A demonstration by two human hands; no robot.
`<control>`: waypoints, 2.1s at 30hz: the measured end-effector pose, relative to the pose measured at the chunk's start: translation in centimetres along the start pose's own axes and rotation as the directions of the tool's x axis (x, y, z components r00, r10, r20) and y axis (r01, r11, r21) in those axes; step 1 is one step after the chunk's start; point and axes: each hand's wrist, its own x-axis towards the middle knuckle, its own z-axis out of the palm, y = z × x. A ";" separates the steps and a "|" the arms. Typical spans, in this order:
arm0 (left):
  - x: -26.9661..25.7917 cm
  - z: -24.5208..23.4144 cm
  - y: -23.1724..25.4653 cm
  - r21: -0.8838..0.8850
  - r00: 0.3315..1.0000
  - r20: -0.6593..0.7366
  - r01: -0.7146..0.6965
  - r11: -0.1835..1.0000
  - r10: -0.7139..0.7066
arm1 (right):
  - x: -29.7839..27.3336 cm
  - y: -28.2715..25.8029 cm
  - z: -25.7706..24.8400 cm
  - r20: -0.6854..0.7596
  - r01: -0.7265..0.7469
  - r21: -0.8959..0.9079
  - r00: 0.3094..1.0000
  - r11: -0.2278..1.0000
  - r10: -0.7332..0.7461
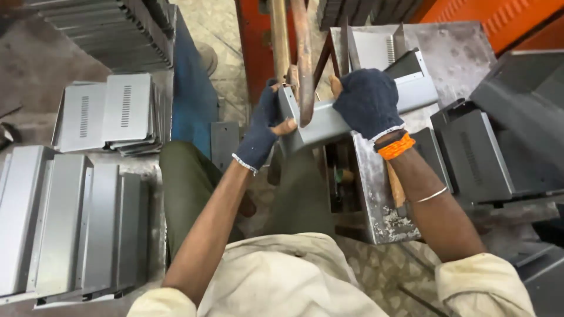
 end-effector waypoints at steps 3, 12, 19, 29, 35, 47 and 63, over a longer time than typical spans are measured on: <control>-0.5 0.6 0.5 -0.027 0.998 0.047 -0.044 0.999 0.045 | -0.9 0.0 -0.1 -0.043 0.029 -0.045 0.999 0.999 -0.031; 0.0 0.3 0.5 -0.086 0.987 0.117 -0.104 0.991 0.114 | -1.5 0.7 0.3 -0.087 0.097 -0.200 0.989 0.975 -0.116; 0.3 -0.1 -0.1 -0.065 0.983 0.130 -0.123 0.990 0.130 | -1.9 0.5 0.2 -0.092 0.102 -0.234 0.988 0.967 -0.126; -0.3 0.0 -0.5 -0.123 0.990 0.115 -0.072 0.990 0.087 | -2.3 -0.1 0.1 -0.053 0.113 -0.215 0.990 0.970 -0.127; -1.2 -0.2 0.5 -0.133 0.993 0.116 -0.015 0.991 0.031 | -2.4 -1.7 -0.4 0.031 0.023 -0.246 0.999 0.969 -0.015; 1.9 -0.5 -0.5 -0.139 0.994 0.093 -0.040 0.990 0.053 | 0.3 0.9 2.2 -0.172 0.117 -0.363 0.967 0.925 -0.190; 5.5 -1.0 -16.3 -0.409 0.978 -0.112 -0.207 0.889 0.176 | -1.1 -0.1 -0.5 0.006 -0.005 -0.136 1.000 0.991 0.006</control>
